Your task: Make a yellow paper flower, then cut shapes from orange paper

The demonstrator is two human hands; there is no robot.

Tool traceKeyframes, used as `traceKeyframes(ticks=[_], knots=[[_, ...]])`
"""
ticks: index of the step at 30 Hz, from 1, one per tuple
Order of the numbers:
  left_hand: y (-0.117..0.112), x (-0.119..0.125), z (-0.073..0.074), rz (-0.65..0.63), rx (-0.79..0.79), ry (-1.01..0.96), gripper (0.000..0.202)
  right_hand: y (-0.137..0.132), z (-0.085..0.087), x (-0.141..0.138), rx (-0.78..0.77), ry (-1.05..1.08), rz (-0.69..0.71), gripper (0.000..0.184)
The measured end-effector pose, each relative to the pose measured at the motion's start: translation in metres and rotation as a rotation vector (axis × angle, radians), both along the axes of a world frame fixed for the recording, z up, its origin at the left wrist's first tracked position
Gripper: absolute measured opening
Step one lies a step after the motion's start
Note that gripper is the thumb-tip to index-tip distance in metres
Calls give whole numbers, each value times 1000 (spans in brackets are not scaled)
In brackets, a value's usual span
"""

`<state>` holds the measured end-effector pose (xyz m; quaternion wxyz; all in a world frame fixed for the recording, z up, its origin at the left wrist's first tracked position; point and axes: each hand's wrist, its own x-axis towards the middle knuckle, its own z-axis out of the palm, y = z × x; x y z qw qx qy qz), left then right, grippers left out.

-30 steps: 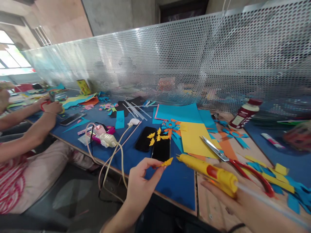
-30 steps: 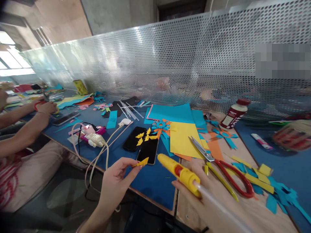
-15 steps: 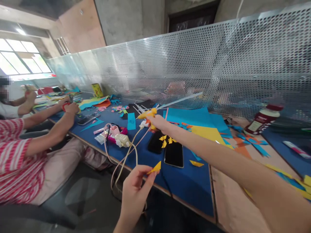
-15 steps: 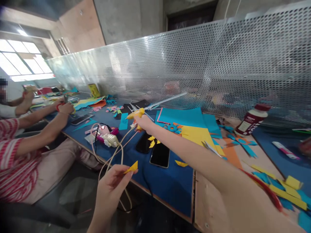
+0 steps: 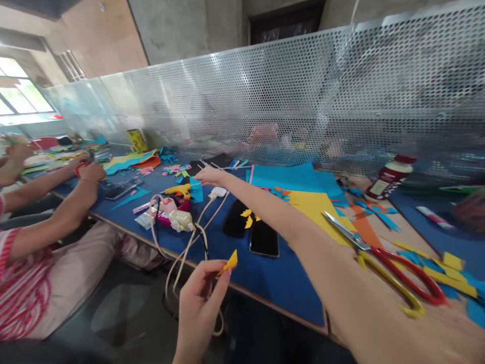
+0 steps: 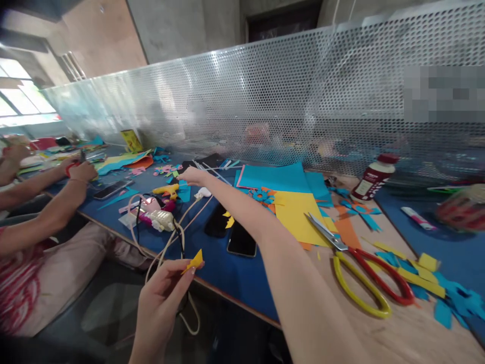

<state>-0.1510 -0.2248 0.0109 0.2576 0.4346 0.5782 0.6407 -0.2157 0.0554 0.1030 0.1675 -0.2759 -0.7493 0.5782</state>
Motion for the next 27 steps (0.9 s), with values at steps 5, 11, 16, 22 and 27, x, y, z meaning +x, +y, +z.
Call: traceKeyframes(ticks=[5, 11, 16, 22, 27], knots=[[23, 14, -5, -122, -35, -31, 16, -2, 14, 120, 379, -91, 27, 15], [50, 36, -13, -248, -104, -85, 21, -58, -32, 298, 820, -466, -188, 21], [65, 60, -14, -310, -137, -108, 23, -102, -93, 338, 850, -520, -333, 26], [70, 77, -8, -224, -130, -110, 21, -113, -103, 318, 856, -402, -408, 2], [70, 76, -11, -157, -92, -127, 15, -130, -82, 315, 505, -181, -601, 5]])
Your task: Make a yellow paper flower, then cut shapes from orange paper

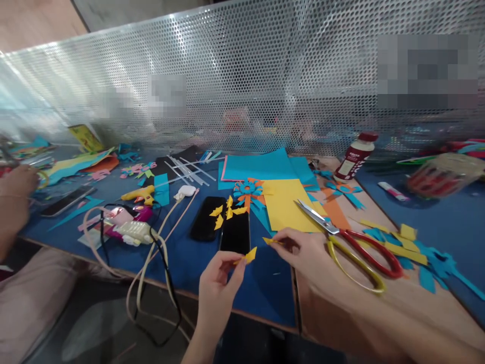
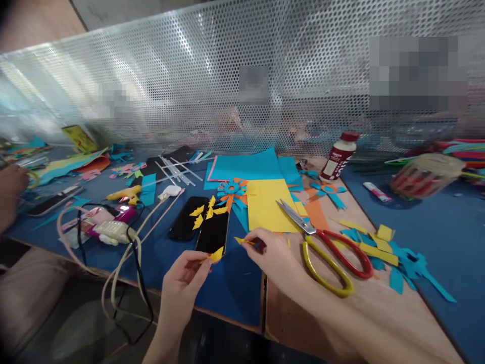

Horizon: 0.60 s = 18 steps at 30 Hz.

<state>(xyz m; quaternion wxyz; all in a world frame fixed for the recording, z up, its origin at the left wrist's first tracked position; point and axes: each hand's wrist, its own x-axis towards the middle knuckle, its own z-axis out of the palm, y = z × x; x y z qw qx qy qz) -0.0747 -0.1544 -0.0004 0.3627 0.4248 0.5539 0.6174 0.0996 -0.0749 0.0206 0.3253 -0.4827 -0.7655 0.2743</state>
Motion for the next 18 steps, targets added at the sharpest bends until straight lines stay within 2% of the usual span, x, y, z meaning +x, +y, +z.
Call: traceKeyframes(ticks=[4, 8, 13, 18], knots=[[-1, -4, -5, -83, 35, 29, 9, -32, 14, 3, -93, 260, 20, 5], [-2, -5, -8, -151, 95, 48, 4, -56, 19, 3, -52, 324, 45, 6], [-5, -3, -7, -194, 208, 82, 12, -61, 18, 0, 48, 328, 25, 3], [-6, -1, -4, -240, 283, 147, 23, -63, 17, 0, 163, 313, 33, 11]])
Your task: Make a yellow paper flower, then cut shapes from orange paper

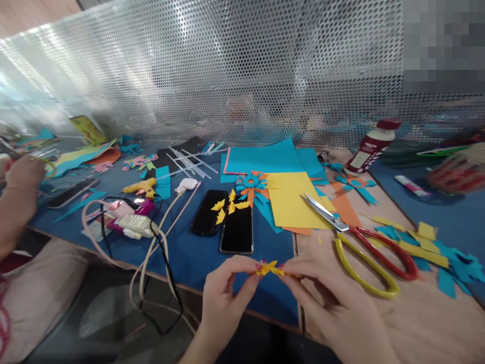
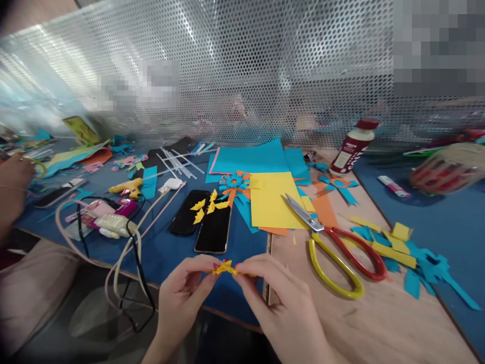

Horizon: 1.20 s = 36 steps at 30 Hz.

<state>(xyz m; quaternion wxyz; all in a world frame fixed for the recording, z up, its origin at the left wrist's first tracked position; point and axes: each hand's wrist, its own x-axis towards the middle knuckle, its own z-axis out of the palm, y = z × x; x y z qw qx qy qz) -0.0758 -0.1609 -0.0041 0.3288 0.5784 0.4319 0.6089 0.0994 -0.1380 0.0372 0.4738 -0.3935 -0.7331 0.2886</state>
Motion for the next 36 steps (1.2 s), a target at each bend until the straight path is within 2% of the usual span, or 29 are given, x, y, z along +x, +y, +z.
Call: traceKeyframes(ticks=[10, 19, 27, 36], knots=[[-6, 3, 2, 2, -30, 21, 21, -5, 1, 0, 63, 9, -34, 13], [-6, 4, 4, 6, -53, 47, 16, -6, 1, 3, 28, 0, -29, 12], [-4, 4, 9, 40, -63, 99, 11, -4, -1, 3, -5, -4, -19, 11], [-8, 4, 12, 97, -115, 187, 4, -5, -1, 1, 33, -25, -44, 8]])
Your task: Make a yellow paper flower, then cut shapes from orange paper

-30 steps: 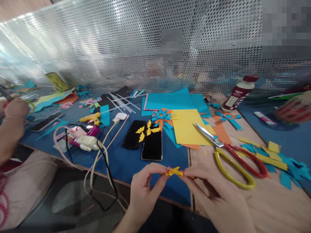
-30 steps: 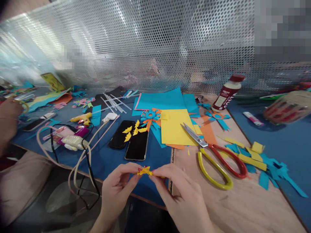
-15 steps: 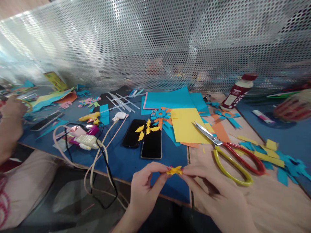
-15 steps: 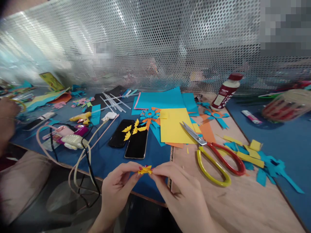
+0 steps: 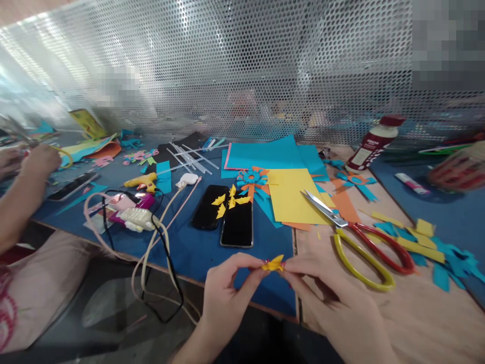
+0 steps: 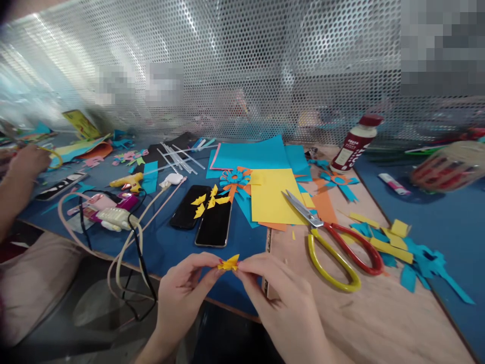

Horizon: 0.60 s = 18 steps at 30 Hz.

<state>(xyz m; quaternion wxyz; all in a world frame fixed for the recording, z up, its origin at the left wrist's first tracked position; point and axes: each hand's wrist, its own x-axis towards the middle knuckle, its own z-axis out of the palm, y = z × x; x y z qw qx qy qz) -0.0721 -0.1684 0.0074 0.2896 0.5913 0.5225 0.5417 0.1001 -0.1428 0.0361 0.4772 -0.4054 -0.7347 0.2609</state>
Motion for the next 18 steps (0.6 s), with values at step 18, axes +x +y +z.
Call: traceKeyframes(ticks=[18], knots=[[-1, 3, 4, 5, 18, 23, 4, -1, -1, -2, 18, 2, 1, 12]])
